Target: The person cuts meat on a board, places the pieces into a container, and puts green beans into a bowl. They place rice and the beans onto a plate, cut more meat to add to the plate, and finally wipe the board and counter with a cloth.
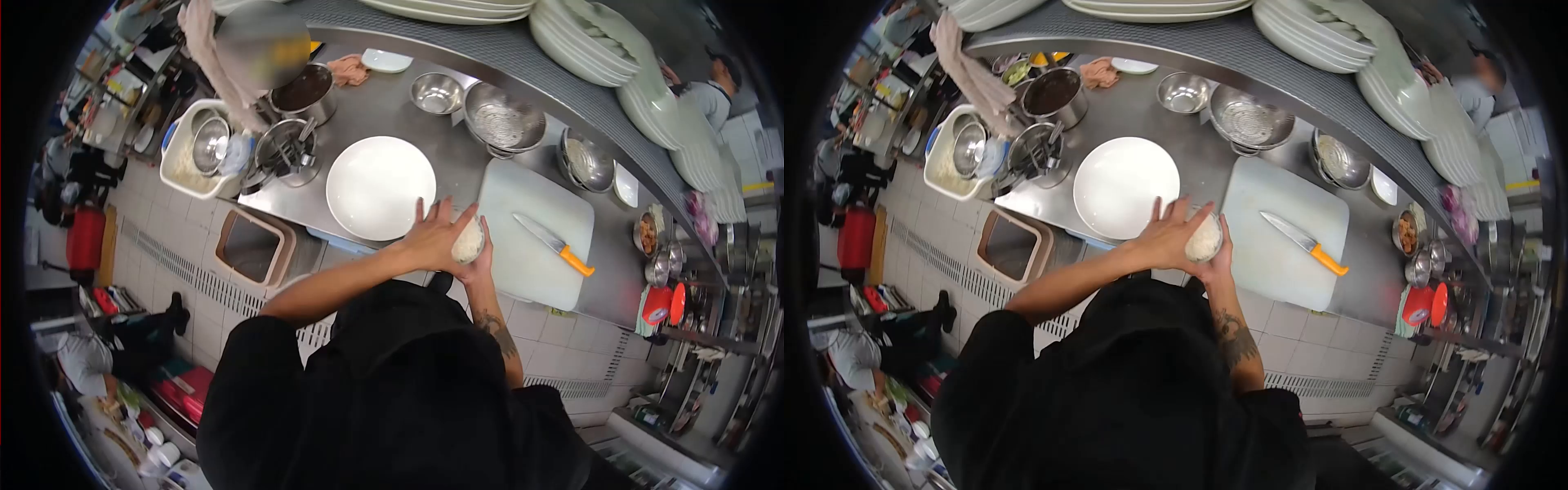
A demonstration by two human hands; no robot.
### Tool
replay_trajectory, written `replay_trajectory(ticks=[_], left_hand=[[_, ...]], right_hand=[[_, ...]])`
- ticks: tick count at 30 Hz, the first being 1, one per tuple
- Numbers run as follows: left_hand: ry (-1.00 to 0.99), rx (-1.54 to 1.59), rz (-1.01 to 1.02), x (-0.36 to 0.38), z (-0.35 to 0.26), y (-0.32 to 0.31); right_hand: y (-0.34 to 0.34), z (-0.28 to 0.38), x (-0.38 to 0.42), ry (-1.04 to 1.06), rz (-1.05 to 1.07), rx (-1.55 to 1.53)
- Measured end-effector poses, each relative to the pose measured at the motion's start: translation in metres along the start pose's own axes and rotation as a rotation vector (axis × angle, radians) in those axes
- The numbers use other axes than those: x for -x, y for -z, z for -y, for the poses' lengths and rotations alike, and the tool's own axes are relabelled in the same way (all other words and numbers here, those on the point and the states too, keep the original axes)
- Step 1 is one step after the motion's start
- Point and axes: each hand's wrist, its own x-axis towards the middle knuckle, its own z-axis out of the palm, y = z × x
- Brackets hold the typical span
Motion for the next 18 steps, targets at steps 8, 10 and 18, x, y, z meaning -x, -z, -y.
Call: replay_trajectory(ticks=[8,10,18], left_hand=[[0.47,0.449,-0.691,0.103,0.108,-0.036],[0.492,0.411,-0.684,0.126,0.12,-0.047],[0.433,0.444,-0.64,0.104,0.14,-0.064]], right_hand=[[-0.061,-0.023,-0.125,0.521,0.147,1.486],[-0.065,-0.052,-0.132,0.626,0.127,1.939],[-0.053,-0.077,-0.145,0.692,0.119,2.445]])
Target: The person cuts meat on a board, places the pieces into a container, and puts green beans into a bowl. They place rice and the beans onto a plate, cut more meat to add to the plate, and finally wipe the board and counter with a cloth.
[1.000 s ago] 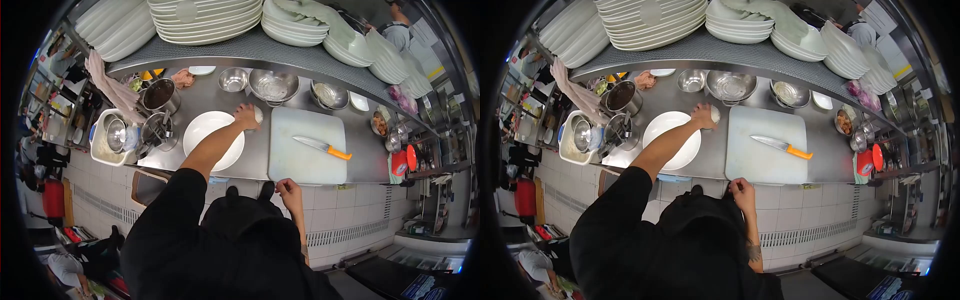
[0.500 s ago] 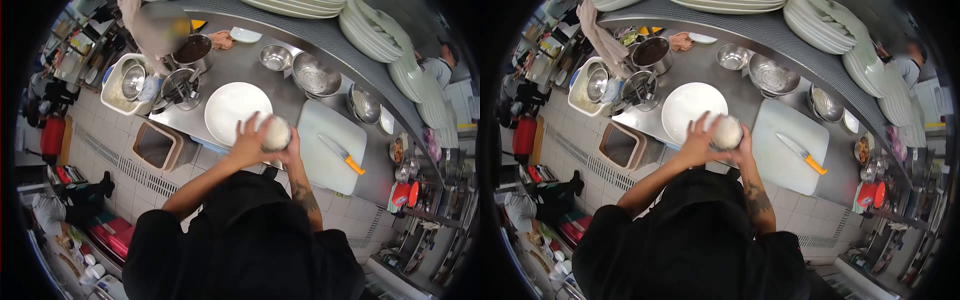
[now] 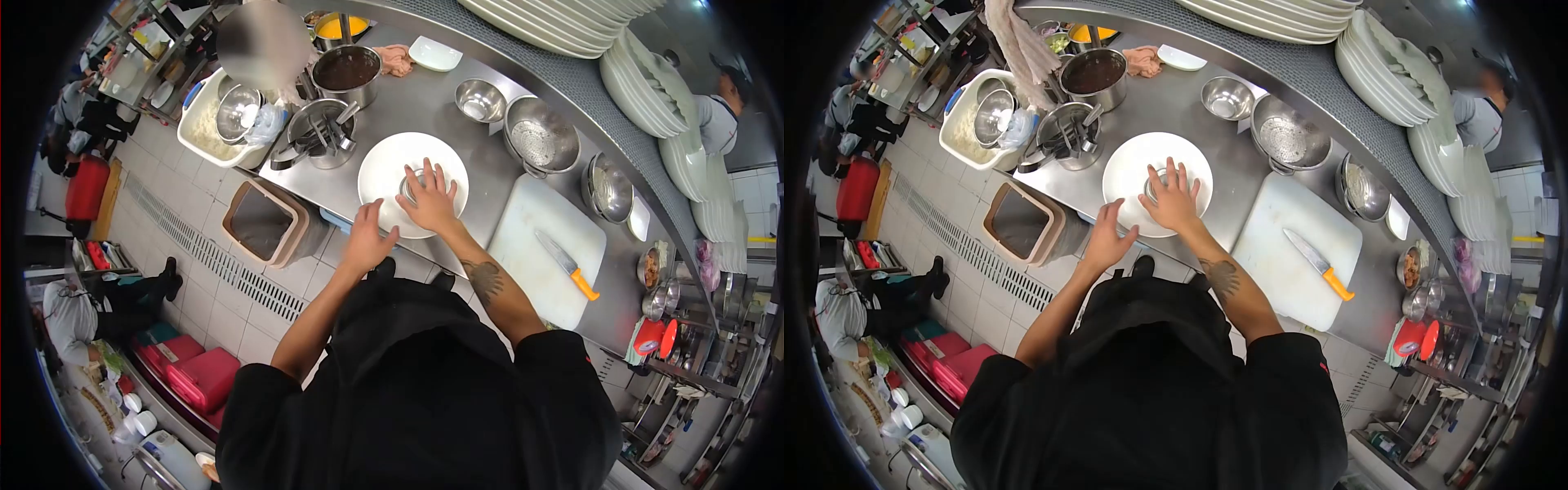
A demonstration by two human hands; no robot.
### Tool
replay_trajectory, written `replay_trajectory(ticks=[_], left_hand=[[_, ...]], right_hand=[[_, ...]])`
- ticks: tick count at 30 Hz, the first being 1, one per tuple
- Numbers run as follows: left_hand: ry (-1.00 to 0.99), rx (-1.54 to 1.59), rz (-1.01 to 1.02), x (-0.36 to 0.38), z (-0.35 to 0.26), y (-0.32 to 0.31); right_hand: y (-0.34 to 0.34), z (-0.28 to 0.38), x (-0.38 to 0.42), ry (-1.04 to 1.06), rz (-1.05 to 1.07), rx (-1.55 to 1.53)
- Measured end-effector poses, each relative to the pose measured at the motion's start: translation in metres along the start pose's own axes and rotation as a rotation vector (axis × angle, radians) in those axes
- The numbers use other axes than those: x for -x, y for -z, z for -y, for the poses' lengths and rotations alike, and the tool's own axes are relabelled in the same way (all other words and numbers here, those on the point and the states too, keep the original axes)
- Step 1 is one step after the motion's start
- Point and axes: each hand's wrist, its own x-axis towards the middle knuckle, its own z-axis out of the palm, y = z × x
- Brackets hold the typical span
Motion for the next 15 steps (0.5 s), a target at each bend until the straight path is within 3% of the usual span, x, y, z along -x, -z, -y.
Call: replay_trajectory(ticks=[2,5,6,9,11,12,15], left_hand=[[-0.056,-0.125,0.004,-0.02,-0.007,-0.014],[-0.109,-0.31,-0.01,-0.049,-0.022,-0.037],[-0.131,-0.378,-0.017,-0.06,-0.027,-0.043],[-0.208,-0.128,0.032,-0.091,-0.017,-0.072],[-0.233,-0.074,0.044,-0.1,0.012,-0.097],[-0.296,-0.094,-0.009,-0.096,0.017,-0.1],[-0.336,-0.011,-0.119,-0.092,0.022,-0.1]], right_hand=[[0.016,-0.01,-0.007,-0.159,0.102,-0.286],[0.03,-0.033,-0.024,-0.255,-0.045,-0.255],[0.038,-0.039,-0.029,-0.294,0.081,-0.205],[0.025,-0.056,-0.034,-0.259,0.151,-0.132],[0.003,-0.071,-0.032,-0.14,0.065,-0.174],[-0.009,-0.083,-0.036,0.008,0.076,-0.138],[-0.017,-0.085,-0.034,-0.005,0.084,-0.071]])
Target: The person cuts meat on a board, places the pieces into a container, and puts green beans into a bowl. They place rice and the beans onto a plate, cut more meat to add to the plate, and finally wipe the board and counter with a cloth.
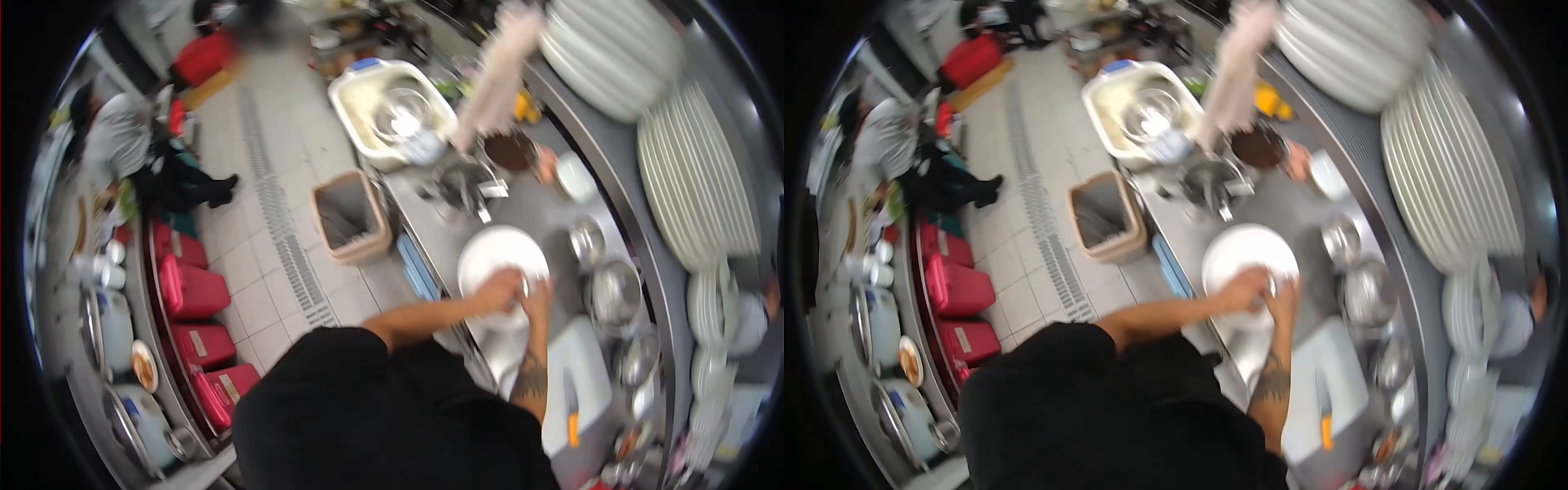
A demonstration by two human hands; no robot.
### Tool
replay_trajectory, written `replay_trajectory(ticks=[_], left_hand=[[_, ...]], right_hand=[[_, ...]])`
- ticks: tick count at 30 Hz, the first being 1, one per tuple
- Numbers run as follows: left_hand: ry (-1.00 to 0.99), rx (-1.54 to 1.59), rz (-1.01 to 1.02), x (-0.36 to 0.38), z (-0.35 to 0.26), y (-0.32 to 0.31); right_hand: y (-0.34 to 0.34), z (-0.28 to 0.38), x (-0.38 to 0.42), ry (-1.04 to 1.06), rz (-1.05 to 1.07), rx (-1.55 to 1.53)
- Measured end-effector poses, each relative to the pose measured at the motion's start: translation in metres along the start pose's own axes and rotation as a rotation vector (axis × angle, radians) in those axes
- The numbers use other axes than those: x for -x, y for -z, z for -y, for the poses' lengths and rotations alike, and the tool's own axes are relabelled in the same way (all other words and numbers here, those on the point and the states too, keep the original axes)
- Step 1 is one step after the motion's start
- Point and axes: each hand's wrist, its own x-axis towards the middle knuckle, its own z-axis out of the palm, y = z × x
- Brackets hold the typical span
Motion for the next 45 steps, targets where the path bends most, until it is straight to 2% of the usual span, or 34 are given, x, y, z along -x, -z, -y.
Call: replay_trajectory(ticks=[1,2,3,4,6,9,11,12,13,14,15,16,18,20,21,22,25,26,27,28,29,30,31,33,34,36,38,39,40,42,44,45], left_hand=[[0.162,0.132,0.216,-0.008,-0.002,0.01],[0.088,-0.028,0.007,-0.002,-0.003,0.002],[0.038,-0.152,-0.004,0.001,-0.001,-0.006],[0.039,-0.166,0.024,-0.001,-0.005,-0.004],[0.117,-0.103,0.113,-0.003,-0.02,0.014],[0.094,-0.122,0.087,0.0,-0.021,0.014],[0.045,-0.148,0.067,0.002,-0.001,-0.007],[0.115,0.0,0.054,0.001,0.017,-0.025],[0.204,0.079,0.261,-0.007,0.013,-0.014],[0.157,-0.019,0.229,-0.006,0.008,-0.013],[0.128,-0.217,0.218,-0.004,-0.013,0.003],[0.124,-0.266,0.299,-0.004,-0.022,0.014],[0.0,-0.113,0.132,-0.014,-0.041,0.047],[-0.005,0.308,-0.124,-0.046,-0.065,0.099],[-0.122,0.113,-0.255,-0.071,-0.07,0.142],[-0.28,-0.157,-0.432,-0.095,-0.046,0.167],[-0.138,-0.256,-0.709,-0.204,0.011,0.258],[-0.039,-0.296,-0.73,-0.236,0.042,0.281],[0.081,-0.309,-0.702,-0.269,0.074,0.312],[0.105,-0.331,-0.612,-0.277,0.095,0.323],[0.126,-0.352,-0.521,-0.283,0.113,0.335],[0.269,-0.416,-0.509,-0.279,0.113,0.34],[0.209,-0.127,-0.461,-0.256,0.086,0.339],[0.174,0.096,-0.527,-0.22,0.04,0.327],[0.307,0.261,-0.433,-0.211,0.033,0.331],[0.291,0.725,-0.4,-0.177,-0.034,0.329],[0.275,0.754,-0.231,-0.182,0.016,0.348],[0.297,0.773,-0.246,-0.171,-0.033,0.333],[0.351,0.725,-0.164,-0.174,-0.038,0.33],[0.306,0.587,-0.347,-0.165,-0.08,0.308],[0.035,0.483,-0.393,-0.169,-0.055,0.317],[0.146,0.481,-0.428,-0.162,-0.076,0.321]], right_hand=[[-0.001,-0.004,-0.013,-0.061,0.121,0.011],[-0.009,-0.009,-0.024,-0.068,0.091,-0.014],[0.011,0.01,-0.024,-0.152,0.23,-0.009],[-0.002,-0.003,-0.03,-0.201,0.236,0.009],[0.036,0.056,-0.023,-0.431,0.28,0.021],[0.011,0.03,-0.038,-0.403,0.332,0.153],[-0.009,0.001,-0.054,-0.278,0.389,0.259],[-0.033,-0.025,-0.064,-0.135,0.399,0.336],[-0.034,-0.023,-0.059,-0.133,0.308,0.322],[-0.029,-0.021,-0.058,-0.144,0.299,0.205],[-0.025,-0.021,-0.054,-0.113,0.298,0.244],[-0.023,-0.02,-0.044,-0.093,0.147,0.183],[0.021,0.023,-0.016,-0.224,0.021,0.051],[0.057,0.055,0.013,-0.313,-0.096,-0.093],[0.052,0.039,0.027,-0.274,-0.243,-0.226],[0.056,0.04,0.038,-0.277,-0.292,-0.302],[0.08,0.058,0.052,-0.292,-0.366,-0.472],[0.073,0.054,0.047,-0.172,-0.408,-0.539],[0.086,0.072,0.046,-0.199,-0.398,-0.616],[0.085,0.081,0.04,-0.118,-0.48,-0.585],[0.092,0.092,0.034,-0.07,-0.447,-0.536],[0.106,0.105,0.031,0.015,-0.377,-0.554],[0.126,0.119,0.032,0.041,-0.246,-0.534],[0.133,0.143,0.005,0.087,-0.219,-0.424],[0.145,0.158,-0.01,0.107,-0.187,-0.363],[0.172,0.188,-0.028,0.229,-0.296,-0.252],[0.182,0.224,-0.076,0.225,-0.305,-0.104],[0.168,0.248,-0.127,0.132,-0.337,-0.019],[0.152,0.271,-0.178,0.036,-0.36,0.065],[0.148,0.31,-0.189,0.083,-0.325,0.206],[0.141,0.334,-0.188,0.184,-0.327,0.262],[0.139,0.342,-0.18,0.246,-0.334,0.278]])
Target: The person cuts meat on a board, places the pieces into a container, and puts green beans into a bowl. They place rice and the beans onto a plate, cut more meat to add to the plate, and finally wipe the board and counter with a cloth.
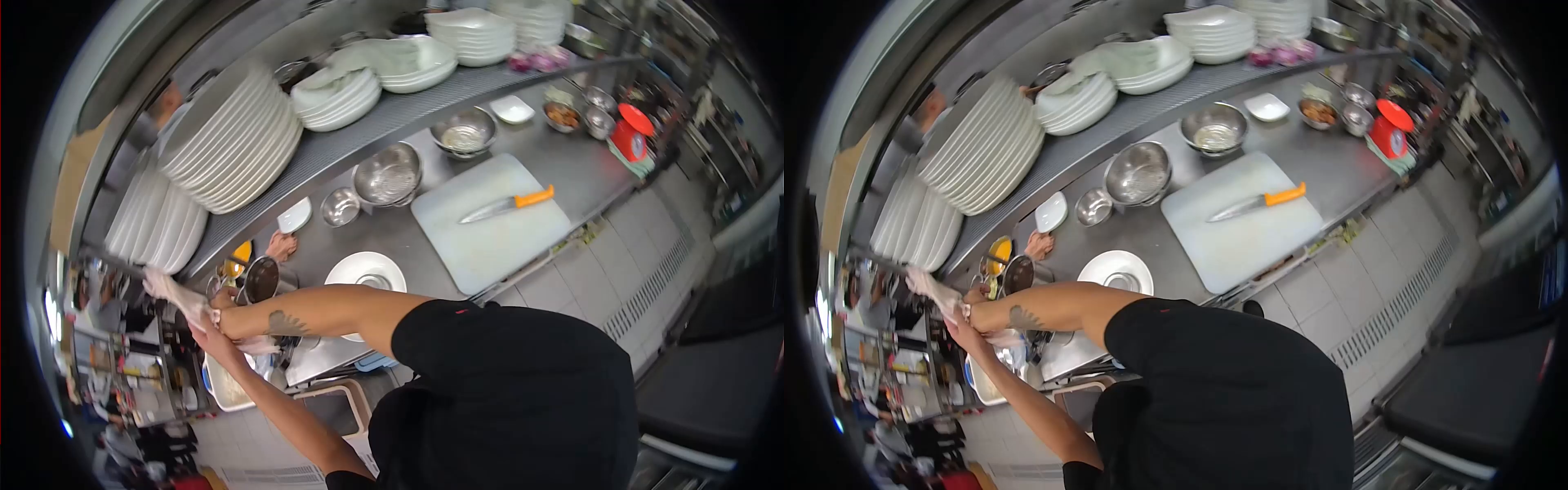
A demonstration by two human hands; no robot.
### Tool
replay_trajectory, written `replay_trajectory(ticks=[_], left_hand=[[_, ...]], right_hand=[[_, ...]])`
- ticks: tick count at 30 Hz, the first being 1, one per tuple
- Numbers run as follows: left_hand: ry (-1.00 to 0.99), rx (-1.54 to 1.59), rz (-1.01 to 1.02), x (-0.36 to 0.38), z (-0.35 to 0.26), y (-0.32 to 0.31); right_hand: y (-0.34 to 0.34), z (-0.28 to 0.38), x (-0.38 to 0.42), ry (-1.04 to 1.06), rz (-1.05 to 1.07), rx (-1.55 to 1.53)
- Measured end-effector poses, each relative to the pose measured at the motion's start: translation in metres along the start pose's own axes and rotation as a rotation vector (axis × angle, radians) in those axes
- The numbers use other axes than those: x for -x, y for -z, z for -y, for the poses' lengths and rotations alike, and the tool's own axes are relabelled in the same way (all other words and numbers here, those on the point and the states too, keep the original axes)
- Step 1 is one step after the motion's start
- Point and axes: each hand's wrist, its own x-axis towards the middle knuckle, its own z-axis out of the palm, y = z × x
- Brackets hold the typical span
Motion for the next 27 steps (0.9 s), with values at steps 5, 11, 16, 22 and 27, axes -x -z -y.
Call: replay_trajectory(ticks=[5,11,16,22,27], left_hand=[[0.049,-0.158,0.131,0.02,-0.021,0.031],[-0.064,-0.289,0.127,0.037,-0.008,0.026],[0.008,-0.108,-0.24,0.084,0.061,0.003],[0.274,0.099,-0.458,0.131,0.092,-0.002],[0.354,0.474,-0.221,0.168,0.043,-0.074]], right_hand=[[0.036,0.001,0.06,0.312,-0.112,-0.03],[0.083,-0.008,0.177,0.333,-0.334,-0.288],[0.103,-0.075,0.352,0.196,-0.112,-0.499],[0.093,-0.179,0.619,-0.676,-0.036,-0.351],[0.157,-0.218,0.726,-1.035,-0.212,-0.227]])
